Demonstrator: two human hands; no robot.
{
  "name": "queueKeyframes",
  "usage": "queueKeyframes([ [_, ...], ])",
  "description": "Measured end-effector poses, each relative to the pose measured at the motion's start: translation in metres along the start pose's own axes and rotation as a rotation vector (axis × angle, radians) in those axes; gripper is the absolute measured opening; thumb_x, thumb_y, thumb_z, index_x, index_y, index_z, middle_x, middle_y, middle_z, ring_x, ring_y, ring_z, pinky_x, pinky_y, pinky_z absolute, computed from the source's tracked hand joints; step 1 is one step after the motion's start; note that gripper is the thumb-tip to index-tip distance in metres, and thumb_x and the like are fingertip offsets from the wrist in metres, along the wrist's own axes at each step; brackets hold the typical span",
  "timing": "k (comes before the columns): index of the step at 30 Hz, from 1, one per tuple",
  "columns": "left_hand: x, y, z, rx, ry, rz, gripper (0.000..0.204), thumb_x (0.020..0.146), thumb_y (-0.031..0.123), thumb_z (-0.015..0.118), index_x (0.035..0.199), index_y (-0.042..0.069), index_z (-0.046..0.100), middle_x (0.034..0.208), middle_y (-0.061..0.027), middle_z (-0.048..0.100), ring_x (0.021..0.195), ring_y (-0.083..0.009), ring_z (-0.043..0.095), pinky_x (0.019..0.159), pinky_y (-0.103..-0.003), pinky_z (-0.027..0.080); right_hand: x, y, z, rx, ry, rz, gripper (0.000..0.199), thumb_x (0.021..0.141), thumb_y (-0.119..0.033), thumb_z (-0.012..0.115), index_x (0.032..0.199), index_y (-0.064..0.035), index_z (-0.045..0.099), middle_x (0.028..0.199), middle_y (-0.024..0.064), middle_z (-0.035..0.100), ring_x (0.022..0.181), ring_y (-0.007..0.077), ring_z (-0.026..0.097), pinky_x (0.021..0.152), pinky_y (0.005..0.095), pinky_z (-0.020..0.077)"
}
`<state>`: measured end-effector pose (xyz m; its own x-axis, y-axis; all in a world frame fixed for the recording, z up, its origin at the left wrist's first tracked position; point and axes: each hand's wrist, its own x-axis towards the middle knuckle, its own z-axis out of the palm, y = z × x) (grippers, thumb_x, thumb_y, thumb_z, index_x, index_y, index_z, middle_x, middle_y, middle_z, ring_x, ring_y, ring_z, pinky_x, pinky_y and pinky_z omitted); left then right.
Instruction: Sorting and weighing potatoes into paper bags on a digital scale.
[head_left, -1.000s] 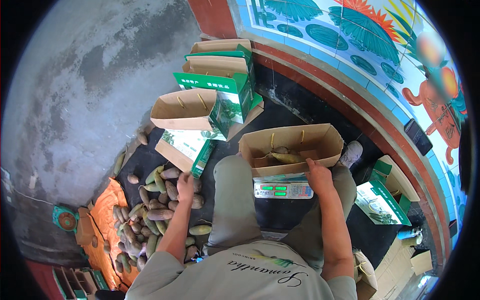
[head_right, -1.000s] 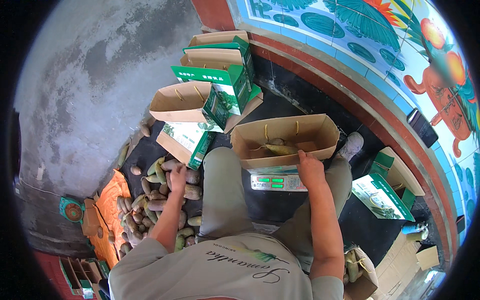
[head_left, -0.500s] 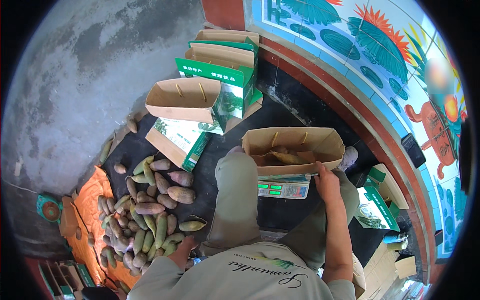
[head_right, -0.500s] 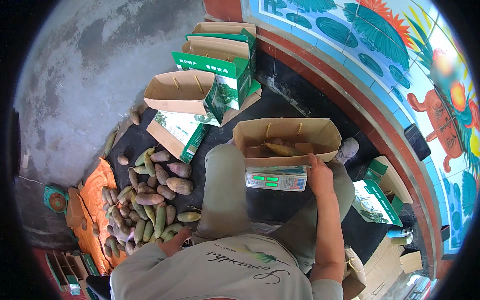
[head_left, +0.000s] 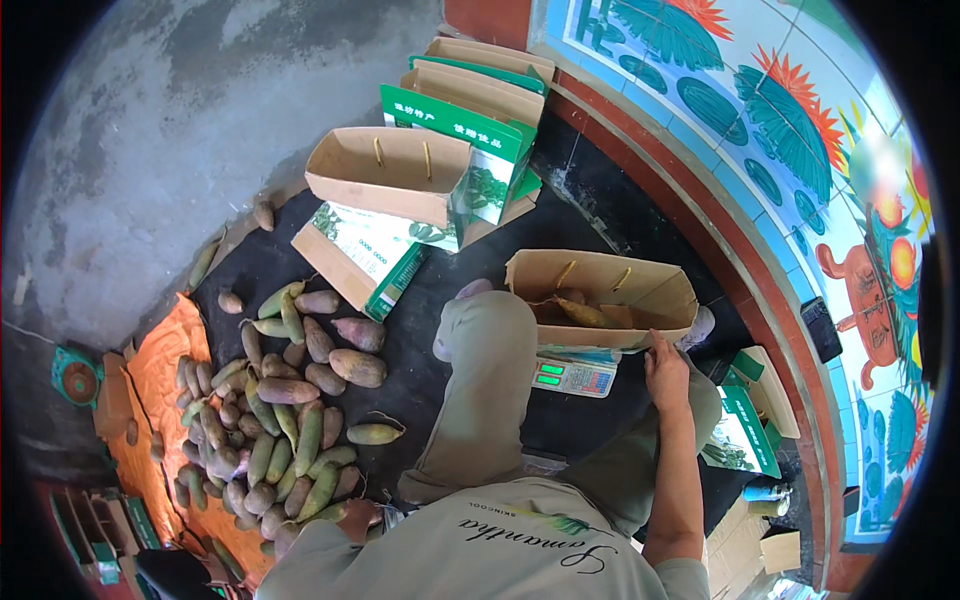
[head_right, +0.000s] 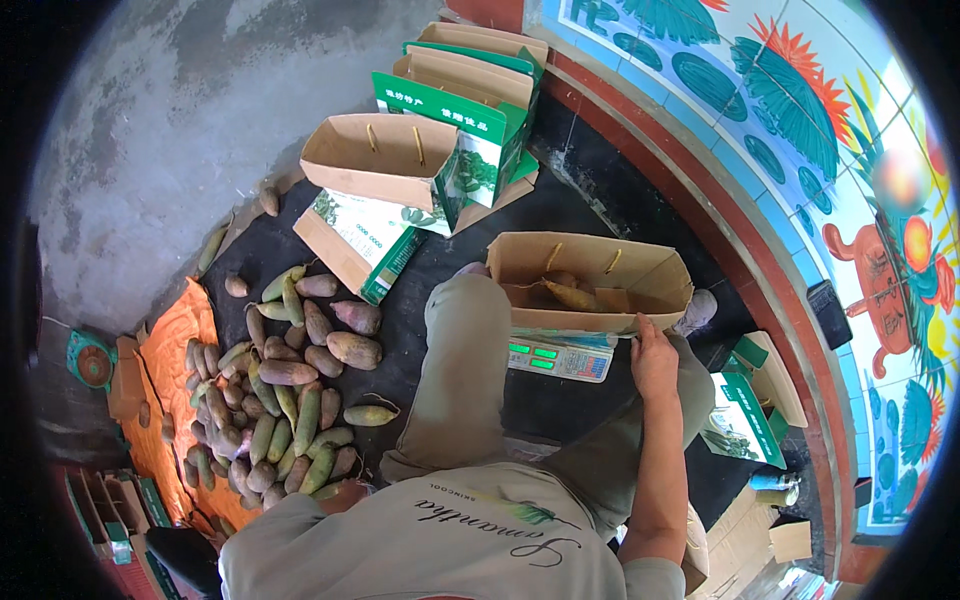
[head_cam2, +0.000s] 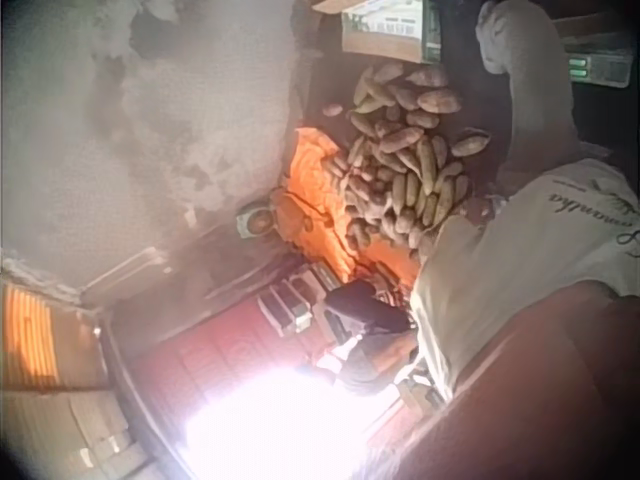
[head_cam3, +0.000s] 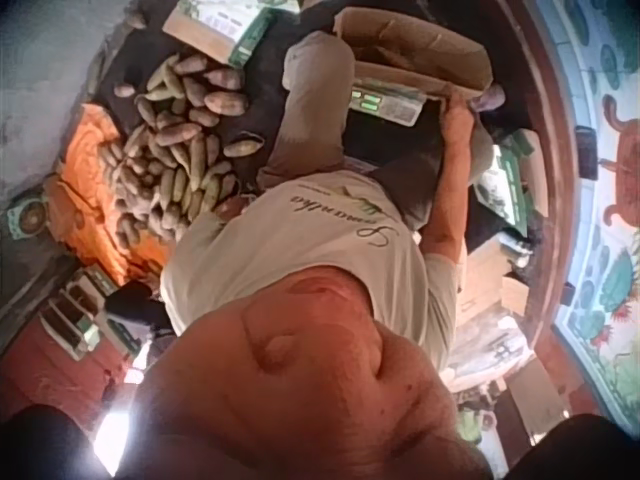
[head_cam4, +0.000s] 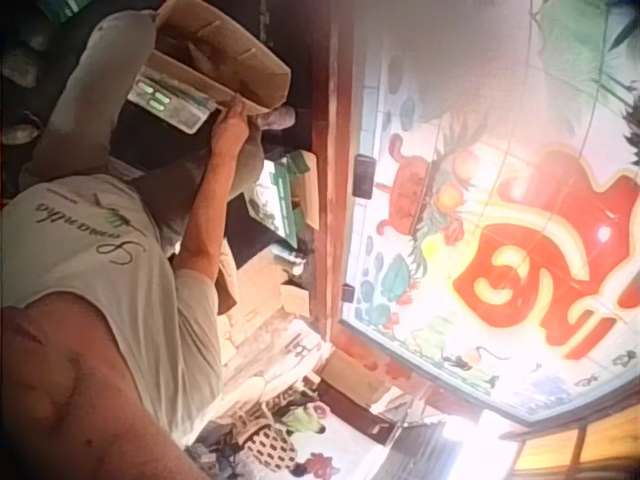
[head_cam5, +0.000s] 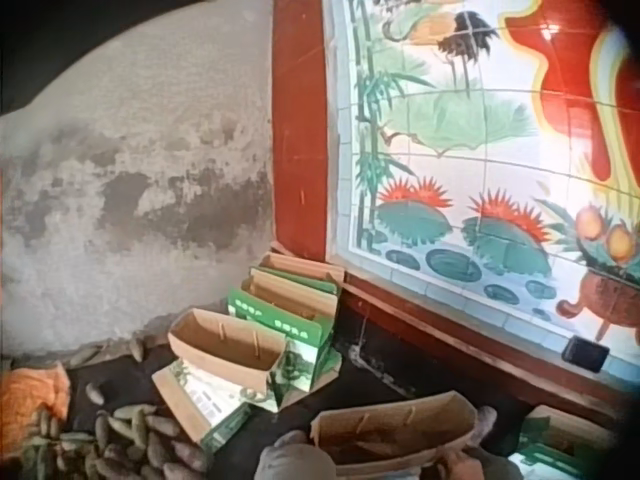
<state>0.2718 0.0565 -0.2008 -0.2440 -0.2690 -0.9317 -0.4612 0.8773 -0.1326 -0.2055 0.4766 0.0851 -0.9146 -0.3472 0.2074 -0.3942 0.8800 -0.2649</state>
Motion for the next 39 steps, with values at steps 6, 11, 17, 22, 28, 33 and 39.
queueKeyframes([
  [6, -0.056, -0.026, 0.005, -0.095, 0.327, -0.267, 0.036, 0.078, 0.032, 0.058, 0.11, 0.017, 0.06, 0.12, -0.0089, 0.051, 0.116, -0.0276, 0.045, 0.094, -0.054, 0.032, 0.002, -0.007, -0.001, -0.018, -0.021, 0.014, 0.042, 0.077, -0.003, 0.059, 0.118, -0.0056, 0.049, 0.104, 0.0189, 0.059, 0.091, 0.0351, 0.059, 0.077, 0.0412, 0.0489],
  [11, -0.051, -0.035, 0.011, -0.128, 0.419, -0.411, 0.032, 0.078, 0.028, 0.06, 0.108, 0.016, 0.058, 0.118, -0.0065, 0.049, 0.116, -0.0252, 0.044, 0.093, -0.052, 0.034, 0.001, -0.009, -0.001, -0.033, -0.036, 0.043, 0.042, 0.077, -0.004, 0.059, 0.117, -0.0059, 0.05, 0.104, 0.018, 0.059, 0.091, 0.0353, 0.059, 0.077, 0.0414, 0.0491],
  [17, -0.005, -0.069, 0.051, 0.17, 0.379, -0.62, 0.03, 0.08, 0.027, 0.06, 0.108, 0.018, 0.058, 0.12, -0.0026, 0.045, 0.114, -0.0222, 0.043, 0.089, -0.045, 0.038, 0.001, -0.002, 0.005, -0.021, 0.065, -0.022, 0.042, 0.077, -0.003, 0.059, 0.117, -0.0072, 0.05, 0.085, 0.0146, 0.06, 0.079, 0.0321, 0.06, 0.07, 0.0398, 0.0484],
  [22, -0.056, -0.049, 0.016, 0.004, 0.379, -0.481, 0.022, 0.08, 0.021, 0.057, 0.102, 0.018, 0.059, 0.115, -0.0062, 0.047, 0.11, -0.0248, 0.044, 0.086, -0.042, 0.038, 0.0, -0.005, 0.003, 0.004, 0.082, -0.051, 0.041, 0.077, -0.001, 0.058, 0.116, -0.0068, 0.05, 0.085, 0.014, 0.059, 0.078, 0.0321, 0.06, 0.069, 0.0398, 0.0485],
  [28, -0.068, -0.046, 0.017, -0.055, 0.579, -0.298, 0.016, 0.079, 0.017, 0.056, 0.094, 0.014, 0.057, 0.101, -0.0073, 0.057, 0.1, -0.027, 0.052, 0.085, -0.044, 0.038, -0.002, -0.003, 0.002, -0.009, 0.069, -0.03, 0.039, 0.077, -0.002, 0.058, 0.115, -0.0064, 0.05, 0.085, 0.014, 0.059, 0.078, 0.0322, 0.059, 0.069, 0.0406, 0.0483],
  [33, -0.068, -0.049, 0.001, -0.053, 0.396, -0.312, 0.028, 0.076, 0.017, 0.06, 0.103, 0.012, 0.053, 0.105, -0.0079, 0.058, 0.103, -0.0263, 0.054, 0.088, -0.044, 0.039, -0.002, -0.003, 0.005, -0.001, 0.077, -0.04, 0.04, 0.077, -0.003, 0.059, 0.116, -0.0071, 0.05, 0.086, 0.0136, 0.059, 0.079, 0.0321, 0.059, 0.069, 0.0407, 0.0484],
  [39, -0.082, -0.012, -0.065, -0.152, 0.346, -0.197, 0.057, 0.064, 0.024, 0.075, 0.112, 0.011, 0.046, 0.112, -0.0105, 0.054, 0.109, -0.0281, 0.053, 0.089, -0.041, 0.044, -0.002, -0.01, 0.003, 0.019, 0.069, -0.033, 0.046, 0.077, -0.004, 0.059, 0.121, -0.0084, 0.047, 0.091, 0.0146, 0.059, 0.081, 0.032, 0.059, 0.072, 0.0407, 0.0486],
])
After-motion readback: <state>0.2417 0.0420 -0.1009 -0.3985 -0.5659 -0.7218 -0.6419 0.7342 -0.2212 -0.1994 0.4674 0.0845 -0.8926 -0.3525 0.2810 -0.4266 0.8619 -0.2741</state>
